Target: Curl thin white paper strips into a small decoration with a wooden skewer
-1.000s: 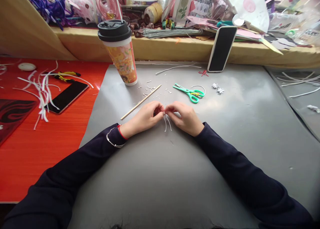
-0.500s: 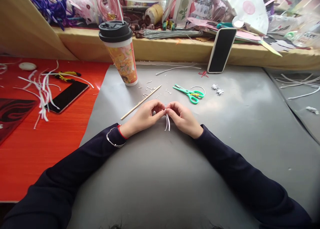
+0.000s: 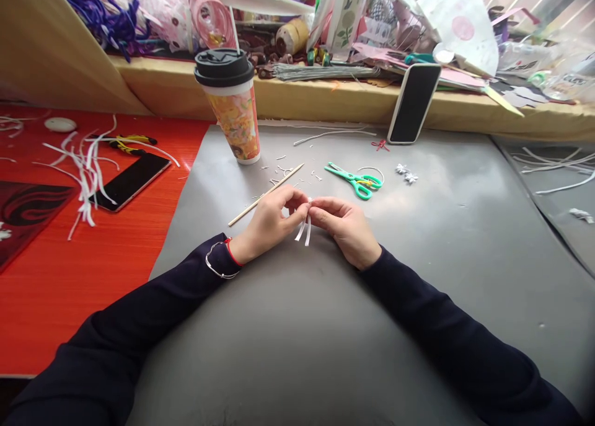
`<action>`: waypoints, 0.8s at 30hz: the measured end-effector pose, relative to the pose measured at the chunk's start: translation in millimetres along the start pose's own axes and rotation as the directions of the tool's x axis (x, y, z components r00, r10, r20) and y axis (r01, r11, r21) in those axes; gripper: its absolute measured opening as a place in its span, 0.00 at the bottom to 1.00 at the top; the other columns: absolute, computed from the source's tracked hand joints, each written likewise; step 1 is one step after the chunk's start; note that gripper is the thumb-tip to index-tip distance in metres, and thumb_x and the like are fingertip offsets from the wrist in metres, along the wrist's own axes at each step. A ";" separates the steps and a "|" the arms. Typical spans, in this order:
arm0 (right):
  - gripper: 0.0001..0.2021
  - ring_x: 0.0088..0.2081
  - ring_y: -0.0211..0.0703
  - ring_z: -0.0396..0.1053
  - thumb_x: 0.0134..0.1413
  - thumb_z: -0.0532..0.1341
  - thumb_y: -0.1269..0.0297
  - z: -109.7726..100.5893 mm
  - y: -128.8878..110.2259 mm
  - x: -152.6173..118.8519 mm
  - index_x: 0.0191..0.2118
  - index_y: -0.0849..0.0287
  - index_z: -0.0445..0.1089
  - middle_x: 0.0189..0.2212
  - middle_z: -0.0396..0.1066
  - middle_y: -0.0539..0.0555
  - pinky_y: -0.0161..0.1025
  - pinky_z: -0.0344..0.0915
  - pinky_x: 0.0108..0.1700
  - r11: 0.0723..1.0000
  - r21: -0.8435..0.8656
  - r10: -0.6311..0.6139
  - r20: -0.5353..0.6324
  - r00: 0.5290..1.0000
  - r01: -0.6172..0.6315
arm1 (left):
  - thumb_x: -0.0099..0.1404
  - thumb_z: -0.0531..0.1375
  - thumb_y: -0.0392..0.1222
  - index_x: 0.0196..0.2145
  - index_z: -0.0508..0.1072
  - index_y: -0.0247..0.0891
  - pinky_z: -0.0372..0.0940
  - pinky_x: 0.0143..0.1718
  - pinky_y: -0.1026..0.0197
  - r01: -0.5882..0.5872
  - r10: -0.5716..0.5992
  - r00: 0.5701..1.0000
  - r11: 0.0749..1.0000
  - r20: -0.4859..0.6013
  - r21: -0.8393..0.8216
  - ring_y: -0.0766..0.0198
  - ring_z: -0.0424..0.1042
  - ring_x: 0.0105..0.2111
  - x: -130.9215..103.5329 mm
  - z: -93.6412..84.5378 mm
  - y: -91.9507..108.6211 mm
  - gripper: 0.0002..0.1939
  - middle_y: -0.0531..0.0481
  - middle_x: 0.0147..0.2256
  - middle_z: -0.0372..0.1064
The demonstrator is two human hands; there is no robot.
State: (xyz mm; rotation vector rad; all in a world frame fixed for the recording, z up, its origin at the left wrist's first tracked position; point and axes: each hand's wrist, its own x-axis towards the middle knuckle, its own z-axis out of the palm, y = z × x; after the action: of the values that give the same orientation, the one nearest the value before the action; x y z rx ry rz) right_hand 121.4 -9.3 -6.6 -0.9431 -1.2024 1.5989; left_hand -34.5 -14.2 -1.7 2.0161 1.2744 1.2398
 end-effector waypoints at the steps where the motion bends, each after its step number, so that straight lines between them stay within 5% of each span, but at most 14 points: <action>1: 0.13 0.37 0.39 0.71 0.40 0.68 0.59 0.5 0.2 0.0 0.33 0.58 0.72 0.32 0.74 0.50 0.42 0.67 0.46 1.000 0.014 0.006 -0.005 1.000 -0.006 | 0.61 0.54 0.38 0.30 0.67 0.36 0.62 0.30 0.66 0.010 -0.010 1.000 1.000 0.003 -0.005 0.68 0.67 0.29 -0.2 0.1 0.5 0.04 0.52 0.28 0.67; 12: 0.12 0.35 0.36 0.71 0.41 0.67 0.59 -1.3 0.8 0.6 0.33 0.59 0.71 0.31 0.73 0.50 0.39 0.68 0.45 0.995 0.092 0.045 -0.043 0.998 -0.040 | 0.61 0.55 0.37 0.32 0.68 0.36 0.63 0.33 0.65 -0.126 0.126 0.992 0.992 0.021 -0.007 0.70 0.65 0.29 -2.1 -1.5 1.6 0.03 0.52 0.29 0.67; 24: 0.12 0.35 0.40 0.72 0.42 0.66 0.57 -3.2 0.5 -0.7 0.33 0.58 0.75 0.32 0.75 0.52 0.39 0.68 0.41 0.983 -0.181 -0.045 -0.041 0.998 0.037 | 0.58 0.57 0.37 0.28 0.69 0.36 0.60 0.29 0.65 -0.077 0.073 0.997 0.988 0.037 0.137 0.69 0.63 0.25 -4.1 -0.9 -4.6 0.03 0.53 0.25 0.65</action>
State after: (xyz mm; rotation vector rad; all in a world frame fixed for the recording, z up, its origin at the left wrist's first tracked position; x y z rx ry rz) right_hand 124.5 -9.1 -7.8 -1.0562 -1.3439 1.4468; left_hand -38.2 -15.7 -6.5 2.1906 1.3128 1.1769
